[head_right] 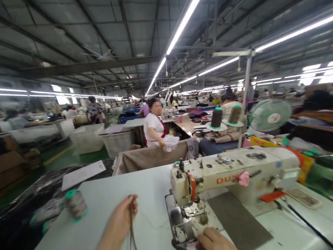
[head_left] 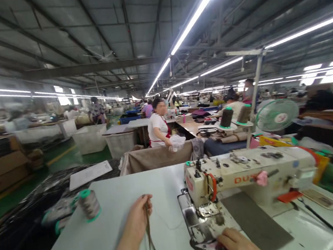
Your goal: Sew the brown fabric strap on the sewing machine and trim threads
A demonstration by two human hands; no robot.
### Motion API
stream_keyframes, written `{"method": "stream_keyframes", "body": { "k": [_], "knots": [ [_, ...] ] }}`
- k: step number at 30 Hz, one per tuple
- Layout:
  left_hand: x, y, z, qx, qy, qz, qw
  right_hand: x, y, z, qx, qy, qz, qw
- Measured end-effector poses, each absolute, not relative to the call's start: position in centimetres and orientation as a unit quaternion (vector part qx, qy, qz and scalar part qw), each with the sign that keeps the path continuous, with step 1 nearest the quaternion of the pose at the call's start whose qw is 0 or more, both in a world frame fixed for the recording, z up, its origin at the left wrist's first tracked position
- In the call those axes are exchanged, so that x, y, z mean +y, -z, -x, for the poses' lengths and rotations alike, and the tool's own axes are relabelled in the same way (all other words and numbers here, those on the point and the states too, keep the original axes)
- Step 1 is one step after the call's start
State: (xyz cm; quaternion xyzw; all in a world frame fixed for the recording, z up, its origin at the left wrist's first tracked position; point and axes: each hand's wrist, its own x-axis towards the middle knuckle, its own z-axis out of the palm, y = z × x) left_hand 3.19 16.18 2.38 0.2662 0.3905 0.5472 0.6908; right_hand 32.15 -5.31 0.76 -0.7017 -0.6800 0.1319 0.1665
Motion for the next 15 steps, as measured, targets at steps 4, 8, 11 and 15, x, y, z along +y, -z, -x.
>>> {"method": "stream_keyframes", "body": {
  "k": [4, 8, 11, 15],
  "knots": [
    [16.6, -2.0, -2.3, 0.372, -0.556, -0.314, 0.674, -6.1, -0.5, -32.8, -0.653, -0.141, 0.715, 0.206],
    [16.9, -1.9, -1.0, 0.365, -0.548, -0.354, 0.665, -7.0, -2.5, -31.8, -0.617, -0.169, 0.734, 0.228],
    [17.4, -2.1, -0.1, 0.365, -0.555, -0.351, 0.66, -6.9, -3.5, -30.9, -0.593, -0.174, 0.751, 0.233],
    [17.9, -2.2, 0.8, 0.371, -0.585, -0.318, 0.648, -6.0, -3.7, -29.3, -0.589, -0.166, 0.763, 0.208]
  ]
}}
